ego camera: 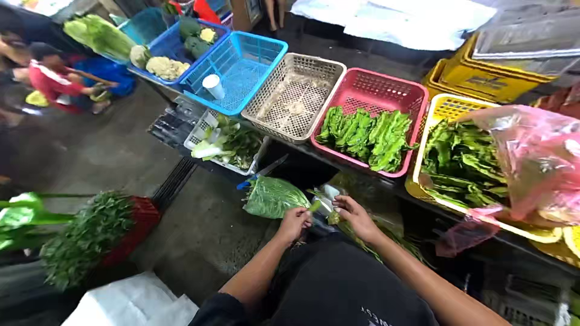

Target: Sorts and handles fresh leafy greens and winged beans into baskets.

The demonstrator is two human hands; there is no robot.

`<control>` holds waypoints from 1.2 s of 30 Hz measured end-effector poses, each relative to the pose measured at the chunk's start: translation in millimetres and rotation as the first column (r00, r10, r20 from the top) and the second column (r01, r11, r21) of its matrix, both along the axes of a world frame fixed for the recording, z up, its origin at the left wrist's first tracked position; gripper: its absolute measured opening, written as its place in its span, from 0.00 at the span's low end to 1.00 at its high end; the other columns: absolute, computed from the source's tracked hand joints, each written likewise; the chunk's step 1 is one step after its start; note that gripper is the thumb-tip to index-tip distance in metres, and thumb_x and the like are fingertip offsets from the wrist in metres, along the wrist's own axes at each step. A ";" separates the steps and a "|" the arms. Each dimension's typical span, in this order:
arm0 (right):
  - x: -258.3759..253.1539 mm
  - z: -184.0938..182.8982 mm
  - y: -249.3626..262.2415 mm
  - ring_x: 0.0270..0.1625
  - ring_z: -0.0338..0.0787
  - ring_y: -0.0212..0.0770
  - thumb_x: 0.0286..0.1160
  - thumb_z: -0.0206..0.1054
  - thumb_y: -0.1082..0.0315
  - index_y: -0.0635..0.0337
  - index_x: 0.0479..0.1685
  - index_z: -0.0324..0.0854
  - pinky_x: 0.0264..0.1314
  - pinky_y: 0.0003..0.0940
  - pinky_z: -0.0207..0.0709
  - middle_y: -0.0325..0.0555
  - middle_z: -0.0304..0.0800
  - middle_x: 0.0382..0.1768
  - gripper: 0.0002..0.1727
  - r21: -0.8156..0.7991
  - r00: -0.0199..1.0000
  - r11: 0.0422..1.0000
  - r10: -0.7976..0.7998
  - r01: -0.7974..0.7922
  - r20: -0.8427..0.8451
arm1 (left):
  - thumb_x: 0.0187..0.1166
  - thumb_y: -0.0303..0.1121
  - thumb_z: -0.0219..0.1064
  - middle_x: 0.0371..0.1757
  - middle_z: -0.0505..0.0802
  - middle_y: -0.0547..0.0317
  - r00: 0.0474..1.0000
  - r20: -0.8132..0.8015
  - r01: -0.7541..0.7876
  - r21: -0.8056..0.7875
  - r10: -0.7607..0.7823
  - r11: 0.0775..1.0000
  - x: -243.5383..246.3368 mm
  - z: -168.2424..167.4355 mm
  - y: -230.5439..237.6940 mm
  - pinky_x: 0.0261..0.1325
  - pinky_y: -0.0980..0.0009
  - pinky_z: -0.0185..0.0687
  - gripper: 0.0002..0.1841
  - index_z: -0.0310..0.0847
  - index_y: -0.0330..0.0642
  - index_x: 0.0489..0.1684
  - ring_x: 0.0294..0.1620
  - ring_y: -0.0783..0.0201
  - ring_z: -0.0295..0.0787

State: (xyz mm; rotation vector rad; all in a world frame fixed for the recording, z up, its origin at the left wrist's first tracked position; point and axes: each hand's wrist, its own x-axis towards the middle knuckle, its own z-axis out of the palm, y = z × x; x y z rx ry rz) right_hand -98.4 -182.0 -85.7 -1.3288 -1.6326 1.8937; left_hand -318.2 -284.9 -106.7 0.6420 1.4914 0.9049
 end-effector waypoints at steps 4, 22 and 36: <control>-15.5 17.3 -1.3 0.63 0.90 0.44 0.87 0.61 0.64 0.63 0.76 0.74 0.64 0.44 0.86 0.54 0.86 0.67 0.22 -0.069 0.999 0.997 -0.036 0.035 -0.017 | 0.92 0.36 0.56 0.44 0.94 0.42 0.940 -0.144 -0.309 0.030 0.310 0.951 -109.2 12.6 13.0 0.48 0.56 0.93 0.19 0.78 0.26 0.65 0.41 0.54 0.95; 247.3 89.3 50.7 0.63 0.91 0.52 0.84 0.64 0.63 0.55 0.66 0.85 0.71 0.61 0.80 0.53 0.92 0.59 0.17 0.656 0.568 0.634 -0.740 0.409 0.361 | 0.80 0.40 0.68 0.58 0.94 0.51 0.441 -0.868 0.889 0.386 -0.228 0.246 187.8 152.9 195.2 0.72 0.55 0.83 0.17 0.90 0.40 0.59 0.64 0.56 0.90; 294.4 39.2 67.8 0.61 0.91 0.41 0.79 0.62 0.63 0.56 0.86 0.70 0.67 0.40 0.85 0.51 0.72 0.85 0.33 0.715 0.580 0.462 -0.809 0.525 0.096 | 0.54 0.56 0.86 0.78 0.78 0.29 -0.334 -0.931 0.877 -0.365 -0.148 0.313 386.9 110.2 314.0 0.76 0.27 0.64 0.47 0.77 0.40 0.77 0.76 0.28 0.73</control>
